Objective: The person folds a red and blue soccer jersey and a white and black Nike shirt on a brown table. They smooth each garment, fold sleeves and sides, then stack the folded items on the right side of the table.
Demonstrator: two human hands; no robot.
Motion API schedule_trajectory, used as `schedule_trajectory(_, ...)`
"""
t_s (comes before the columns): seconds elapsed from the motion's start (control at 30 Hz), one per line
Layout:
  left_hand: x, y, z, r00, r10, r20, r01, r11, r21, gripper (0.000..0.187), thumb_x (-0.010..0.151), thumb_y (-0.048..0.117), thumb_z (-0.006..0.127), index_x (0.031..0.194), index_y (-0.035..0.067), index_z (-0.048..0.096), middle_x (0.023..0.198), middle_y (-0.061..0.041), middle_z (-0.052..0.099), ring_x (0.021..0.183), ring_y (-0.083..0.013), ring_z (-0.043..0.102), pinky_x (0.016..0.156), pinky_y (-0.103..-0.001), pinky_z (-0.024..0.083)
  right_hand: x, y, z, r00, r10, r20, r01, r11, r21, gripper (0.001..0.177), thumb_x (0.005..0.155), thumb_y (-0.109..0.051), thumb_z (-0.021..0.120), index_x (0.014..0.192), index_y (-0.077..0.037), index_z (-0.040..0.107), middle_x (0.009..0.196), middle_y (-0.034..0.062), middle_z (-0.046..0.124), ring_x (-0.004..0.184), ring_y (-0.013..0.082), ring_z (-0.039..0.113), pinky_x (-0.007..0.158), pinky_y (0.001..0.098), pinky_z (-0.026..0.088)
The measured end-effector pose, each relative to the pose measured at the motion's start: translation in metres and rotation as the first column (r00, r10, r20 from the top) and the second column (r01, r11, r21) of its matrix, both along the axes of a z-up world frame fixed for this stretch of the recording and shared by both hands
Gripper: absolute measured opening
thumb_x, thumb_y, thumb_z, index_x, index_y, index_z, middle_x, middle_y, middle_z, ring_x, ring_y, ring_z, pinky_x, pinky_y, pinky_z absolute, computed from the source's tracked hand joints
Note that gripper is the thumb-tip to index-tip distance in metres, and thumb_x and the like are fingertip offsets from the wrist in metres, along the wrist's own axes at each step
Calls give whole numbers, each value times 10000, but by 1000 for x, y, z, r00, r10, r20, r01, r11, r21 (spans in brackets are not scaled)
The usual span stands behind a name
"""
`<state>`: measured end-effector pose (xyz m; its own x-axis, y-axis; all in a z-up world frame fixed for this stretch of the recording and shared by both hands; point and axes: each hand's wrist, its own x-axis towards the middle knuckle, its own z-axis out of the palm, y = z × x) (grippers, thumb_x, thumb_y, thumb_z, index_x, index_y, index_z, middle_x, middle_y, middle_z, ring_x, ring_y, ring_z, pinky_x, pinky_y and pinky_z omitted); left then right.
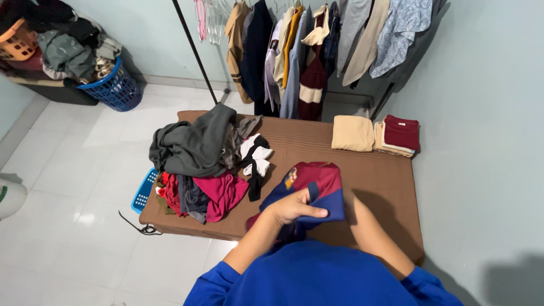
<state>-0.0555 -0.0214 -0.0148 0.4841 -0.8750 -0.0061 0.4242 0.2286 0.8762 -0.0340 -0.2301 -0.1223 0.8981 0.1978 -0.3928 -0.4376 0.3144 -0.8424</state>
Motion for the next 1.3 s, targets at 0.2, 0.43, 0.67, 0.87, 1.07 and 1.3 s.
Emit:
schedule_trajectory(0.2,13,7,2,980,198,3,-197,977,83,479,990,239,686,1422,66,577,1216,28,678,1057,-69,630,950,-255,519,3,-9,12,990,-113,-82,128,968,217,482,1036,-381,468,1286,-7,641,1212,132,714,1060,217,694,931,373,557)
schedule_trajectory(0.43,35,17,7,814,411,412,-568,714,409,421,1089,374,509,1118,14,725,888,-28,700,782,-92,599,739,-277,521,-9,-31,67,999,-12,41,4,981,196,384,1019,-143,508,1331,59,604,1249,155,696,1071,222,697,953,367,553)
schedule_trajectory(0.67,39,16,3,669,521,530,-708,663,241,377,1056,342,519,1107,18,705,901,17,737,820,-63,636,785,-256,530,-23,-88,127,964,-190,184,136,953,271,392,1030,-71,527,1394,71,561,1236,142,688,1079,197,683,962,330,536)
schedule_trajectory(0.87,49,15,-4,700,578,419,-705,653,277,395,1066,351,545,1020,5,728,853,29,700,779,-61,594,746,-250,512,-25,-133,135,895,-346,281,291,931,221,451,994,-81,569,1426,47,548,1187,124,692,1059,180,689,960,318,540)
schedule_trajectory(1.07,47,7,-2,847,509,153,-530,829,177,350,1061,323,610,1069,-7,726,945,32,706,838,-55,602,789,-237,504,-13,-119,114,751,-423,508,615,728,-303,631,910,-60,726,1514,-71,546,1296,97,618,982,129,583,866,280,480)
schedule_trajectory(1.3,53,-8,20,891,302,338,-392,887,243,352,960,259,724,1213,15,699,1037,7,742,903,-66,651,815,-267,552,-9,-23,78,564,462,685,379,592,-711,472,814,-97,858,1246,-29,678,1408,241,536,1179,316,566,908,386,508)
